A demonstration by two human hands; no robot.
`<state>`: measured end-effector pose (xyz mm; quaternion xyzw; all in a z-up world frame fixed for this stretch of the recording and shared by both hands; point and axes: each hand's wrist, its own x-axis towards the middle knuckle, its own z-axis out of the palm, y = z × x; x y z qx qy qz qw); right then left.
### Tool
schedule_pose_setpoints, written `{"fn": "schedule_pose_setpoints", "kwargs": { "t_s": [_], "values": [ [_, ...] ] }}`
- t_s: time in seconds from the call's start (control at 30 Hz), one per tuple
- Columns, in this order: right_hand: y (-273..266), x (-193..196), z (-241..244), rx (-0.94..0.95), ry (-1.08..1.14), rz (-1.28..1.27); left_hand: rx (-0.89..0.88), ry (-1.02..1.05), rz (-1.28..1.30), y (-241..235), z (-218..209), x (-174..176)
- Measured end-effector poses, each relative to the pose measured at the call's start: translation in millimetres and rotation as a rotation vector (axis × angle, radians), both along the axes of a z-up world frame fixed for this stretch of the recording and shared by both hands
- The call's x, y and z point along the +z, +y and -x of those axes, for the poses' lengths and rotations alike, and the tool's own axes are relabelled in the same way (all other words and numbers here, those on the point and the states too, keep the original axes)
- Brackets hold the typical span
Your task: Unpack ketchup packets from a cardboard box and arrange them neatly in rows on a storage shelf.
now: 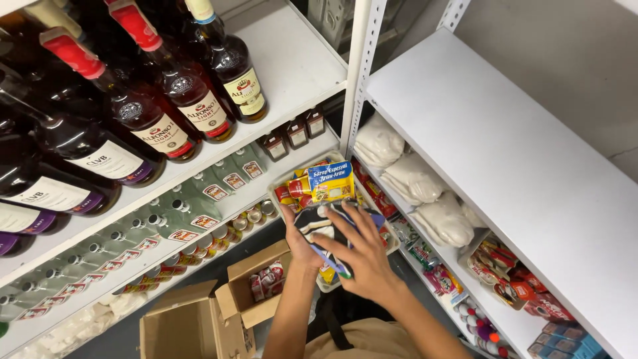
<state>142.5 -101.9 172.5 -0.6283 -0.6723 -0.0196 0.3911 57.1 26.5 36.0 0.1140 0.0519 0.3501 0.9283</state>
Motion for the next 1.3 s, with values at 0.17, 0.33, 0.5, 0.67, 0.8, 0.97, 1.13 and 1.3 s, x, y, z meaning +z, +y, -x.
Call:
{"fn": "schedule_pose_setpoints", "kwargs": {
  "t_s": [0.17, 0.33, 0.5, 0.67, 0.8, 0.97, 1.13, 1.3],
  "values": [
    [-17, -5, -4, 0.071, -0.040, 0.016, -0.105, -0.098, 0.024, -7, 1, 29],
    [-38, -35, -17, 0.180, -0.037, 0.021, -0.166, -0.092, -0.067, -3, -4, 51],
    [-48, -91, -39, 0.011, 0.281, -0.089, 0.020, -0.111, -0.044, 1, -7, 91],
    [-15, -123, -46, -0.242, 1.790, -0.061, 0.014, -0.014, -0.058, -20, -20, 35],
    [5, -156, -40, 0.114, 2.293, -0.105, 0.132, 0.474, -0.477, -54, -46, 24],
    [-1, -157, -38, 0.238, 2.258, -0.186, 0.552, 0.955, -1.200, -72, -36, 89],
    [-8, -124, -36, 0.072, 2.362, -0.021, 0.584, 1.058, -1.225, -67, -30, 94],
    [-14, -77, -9, -0.068, 1.587, -0.073, 0.227, 0.713, -0.658, -51, -30, 95]
  ]
}}
